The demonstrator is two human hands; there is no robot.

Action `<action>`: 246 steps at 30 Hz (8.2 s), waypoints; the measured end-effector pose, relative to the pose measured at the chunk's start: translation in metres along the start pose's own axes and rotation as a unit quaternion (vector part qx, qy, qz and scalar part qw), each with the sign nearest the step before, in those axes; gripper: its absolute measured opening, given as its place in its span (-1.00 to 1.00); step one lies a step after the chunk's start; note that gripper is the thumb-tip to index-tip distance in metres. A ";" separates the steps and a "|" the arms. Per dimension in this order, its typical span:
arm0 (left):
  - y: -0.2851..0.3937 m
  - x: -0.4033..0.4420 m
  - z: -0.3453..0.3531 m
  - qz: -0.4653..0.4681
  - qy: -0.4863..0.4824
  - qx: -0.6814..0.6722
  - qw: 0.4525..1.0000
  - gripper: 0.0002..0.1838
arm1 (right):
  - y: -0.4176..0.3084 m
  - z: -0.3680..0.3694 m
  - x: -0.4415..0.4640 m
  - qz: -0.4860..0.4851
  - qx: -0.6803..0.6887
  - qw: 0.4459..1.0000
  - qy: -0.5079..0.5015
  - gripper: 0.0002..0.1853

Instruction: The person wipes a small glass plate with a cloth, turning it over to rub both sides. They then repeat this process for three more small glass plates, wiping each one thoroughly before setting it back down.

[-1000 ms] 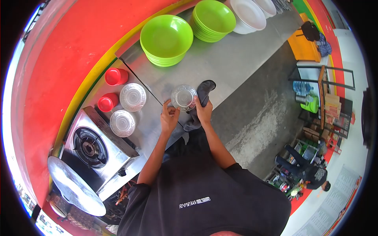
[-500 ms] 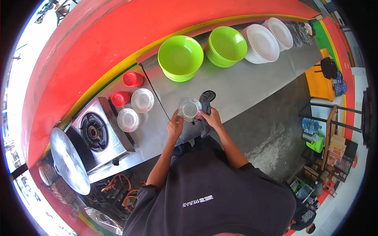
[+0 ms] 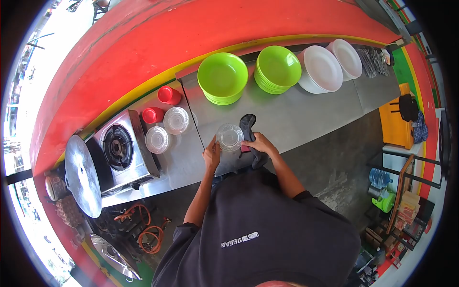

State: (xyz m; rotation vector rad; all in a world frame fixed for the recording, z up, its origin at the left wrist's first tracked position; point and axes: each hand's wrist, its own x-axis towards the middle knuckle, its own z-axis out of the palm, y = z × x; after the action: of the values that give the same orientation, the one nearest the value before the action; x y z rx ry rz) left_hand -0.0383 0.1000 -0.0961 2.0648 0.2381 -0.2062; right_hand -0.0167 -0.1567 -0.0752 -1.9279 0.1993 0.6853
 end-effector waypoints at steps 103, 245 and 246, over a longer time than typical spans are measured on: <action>0.025 0.018 -0.180 -0.011 -0.341 -0.531 0.775 -0.23 | -0.175 0.196 -0.041 -0.092 0.324 0.925 0.176 -0.54; 0.109 -0.008 -0.266 0.210 -0.281 0.011 0.936 -0.38 | -0.233 0.216 -0.125 -0.098 0.248 0.927 0.263 -0.60; 0.109 -0.007 -0.266 0.252 -0.279 0.030 0.926 -0.41 | -0.234 0.213 -0.125 -0.104 0.223 0.941 0.233 -0.60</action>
State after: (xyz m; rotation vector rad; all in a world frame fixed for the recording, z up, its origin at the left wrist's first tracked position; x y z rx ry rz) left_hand -0.0048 0.2806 0.1249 1.9620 -0.6492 -0.4719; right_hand -0.0984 0.1154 0.1109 -1.6086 0.4016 0.0201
